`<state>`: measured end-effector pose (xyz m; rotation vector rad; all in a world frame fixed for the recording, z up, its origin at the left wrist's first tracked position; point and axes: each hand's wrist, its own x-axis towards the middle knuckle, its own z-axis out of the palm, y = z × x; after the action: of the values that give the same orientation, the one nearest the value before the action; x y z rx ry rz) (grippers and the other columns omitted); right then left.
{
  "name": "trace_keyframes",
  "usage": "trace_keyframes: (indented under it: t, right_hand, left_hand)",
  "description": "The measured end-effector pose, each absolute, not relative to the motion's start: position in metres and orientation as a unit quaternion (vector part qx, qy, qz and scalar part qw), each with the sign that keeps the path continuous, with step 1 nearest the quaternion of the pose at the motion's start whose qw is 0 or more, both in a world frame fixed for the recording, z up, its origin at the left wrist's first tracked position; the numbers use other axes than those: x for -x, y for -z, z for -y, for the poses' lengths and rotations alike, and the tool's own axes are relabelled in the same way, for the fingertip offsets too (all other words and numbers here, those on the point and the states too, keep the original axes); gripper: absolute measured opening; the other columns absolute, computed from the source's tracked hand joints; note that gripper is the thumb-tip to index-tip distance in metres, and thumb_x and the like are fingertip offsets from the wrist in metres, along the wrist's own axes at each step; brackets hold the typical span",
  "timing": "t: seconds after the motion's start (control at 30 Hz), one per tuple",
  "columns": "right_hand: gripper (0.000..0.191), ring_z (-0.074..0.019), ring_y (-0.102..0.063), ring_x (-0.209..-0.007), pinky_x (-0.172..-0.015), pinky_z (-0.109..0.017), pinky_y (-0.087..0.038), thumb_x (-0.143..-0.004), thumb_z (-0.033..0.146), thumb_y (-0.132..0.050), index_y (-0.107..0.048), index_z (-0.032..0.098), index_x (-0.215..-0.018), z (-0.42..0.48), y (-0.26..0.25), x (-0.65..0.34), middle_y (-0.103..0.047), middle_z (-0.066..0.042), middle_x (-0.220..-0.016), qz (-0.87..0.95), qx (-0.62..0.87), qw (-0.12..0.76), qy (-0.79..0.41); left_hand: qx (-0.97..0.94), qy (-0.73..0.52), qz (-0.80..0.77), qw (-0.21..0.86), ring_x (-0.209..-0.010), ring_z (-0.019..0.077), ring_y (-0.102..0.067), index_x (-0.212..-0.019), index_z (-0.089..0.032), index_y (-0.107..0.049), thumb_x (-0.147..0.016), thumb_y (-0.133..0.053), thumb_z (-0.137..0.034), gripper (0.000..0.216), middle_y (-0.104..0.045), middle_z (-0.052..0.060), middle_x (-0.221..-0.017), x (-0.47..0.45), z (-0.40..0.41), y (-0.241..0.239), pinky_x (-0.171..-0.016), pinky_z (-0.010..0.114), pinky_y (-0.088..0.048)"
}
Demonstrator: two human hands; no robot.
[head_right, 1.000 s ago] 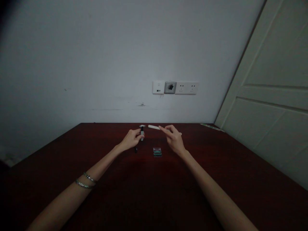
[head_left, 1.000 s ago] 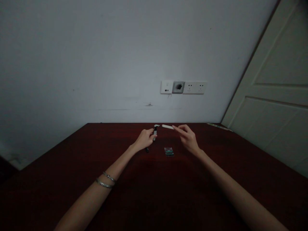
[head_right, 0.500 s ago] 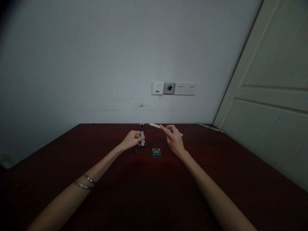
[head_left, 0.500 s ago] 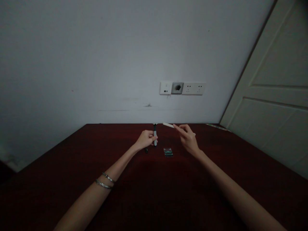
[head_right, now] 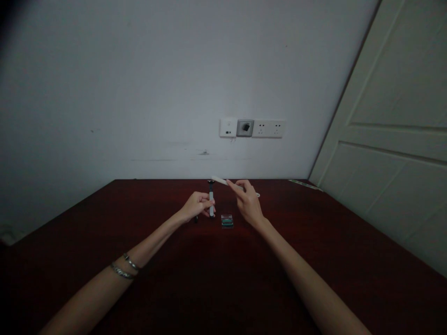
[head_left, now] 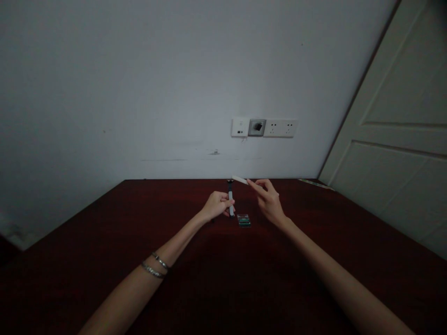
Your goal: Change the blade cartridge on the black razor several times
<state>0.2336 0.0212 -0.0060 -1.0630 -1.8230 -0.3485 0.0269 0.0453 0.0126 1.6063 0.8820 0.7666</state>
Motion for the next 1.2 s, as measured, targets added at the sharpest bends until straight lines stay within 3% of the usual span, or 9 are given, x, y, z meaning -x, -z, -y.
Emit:
trace_keyframes:
  t: [0.5,0.7,0.83,0.9,1.0,1.2]
  right_hand:
    - [0.049,-0.0162,-0.049,-0.089,-0.076,-0.031,-0.043,-0.085,0.008,-0.034,-0.050,0.029,-0.127,-0.025,0.014,-0.231,-0.048,-0.007,-0.098,0.762,0.420,0.477,0.121]
    - [0.040,-0.0158,-0.050,-0.082,-0.074,-0.031,-0.043,-0.086,0.017,-0.040,-0.057,0.025,-0.121,-0.030,0.019,-0.246,-0.050,-0.007,-0.091,0.703,0.445,0.550,0.072]
    - [0.035,-0.0119,-0.048,-0.063,-0.055,-0.025,-0.042,-0.082,0.032,-0.051,-0.059,0.022,-0.114,-0.017,0.002,-0.220,-0.051,-0.003,-0.079,0.634,0.437,0.629,-0.108]
    - [0.037,-0.0076,-0.040,-0.048,-0.040,-0.020,-0.034,-0.078,0.039,-0.056,-0.058,0.020,-0.110,-0.008,-0.007,-0.200,-0.048,0.002,-0.068,0.568,0.423,0.652,-0.270]
    - [0.035,-0.0031,-0.029,-0.036,-0.030,-0.015,-0.019,-0.072,0.047,-0.059,-0.057,0.018,-0.093,0.007,-0.015,-0.175,-0.046,0.006,-0.057,0.490,0.386,0.641,-0.448]
    - [0.036,-0.0012,-0.023,-0.030,-0.029,-0.013,-0.013,-0.071,0.051,-0.059,-0.049,0.018,-0.079,0.024,0.000,-0.151,-0.044,0.009,-0.043,0.464,0.374,0.591,-0.544]
  left_hand:
    - [-0.720,-0.328,-0.356,0.497,-0.050,0.0118,-0.062,-0.067,-0.010,-0.054,-0.080,-0.052,-0.018,0.016,-0.063,0.005,-0.062,-0.026,-0.047,-0.007,-0.046,0.020,-0.047]
    - [-0.717,-0.316,-0.349,0.514,-0.053,0.0126,-0.063,-0.072,-0.009,-0.055,-0.079,-0.054,-0.019,0.012,-0.063,0.005,-0.065,-0.023,-0.053,-0.006,-0.049,0.021,-0.048]
    - [-0.686,-0.313,-0.311,0.579,-0.061,0.0135,-0.064,-0.090,-0.009,-0.055,-0.079,-0.056,-0.021,0.016,-0.064,0.006,-0.072,-0.018,-0.060,0.002,-0.059,0.025,-0.050]
    - [-0.669,-0.329,-0.274,0.607,-0.070,0.0145,-0.065,-0.097,-0.010,-0.052,-0.080,-0.057,-0.022,0.022,-0.064,0.007,-0.079,-0.015,-0.063,0.006,-0.068,0.030,-0.050]
    - [-0.669,-0.349,-0.231,0.615,-0.077,0.0157,-0.063,-0.099,-0.011,-0.050,-0.080,-0.058,-0.024,0.024,-0.063,0.007,-0.083,-0.014,-0.066,0.011,-0.076,0.033,-0.048]
    - [-0.715,-0.381,-0.195,0.553,-0.080,0.0157,-0.058,-0.086,-0.012,-0.053,-0.077,-0.059,-0.026,0.018,-0.059,0.005,-0.083,-0.019,-0.064,0.010,-0.075,0.030,-0.046]
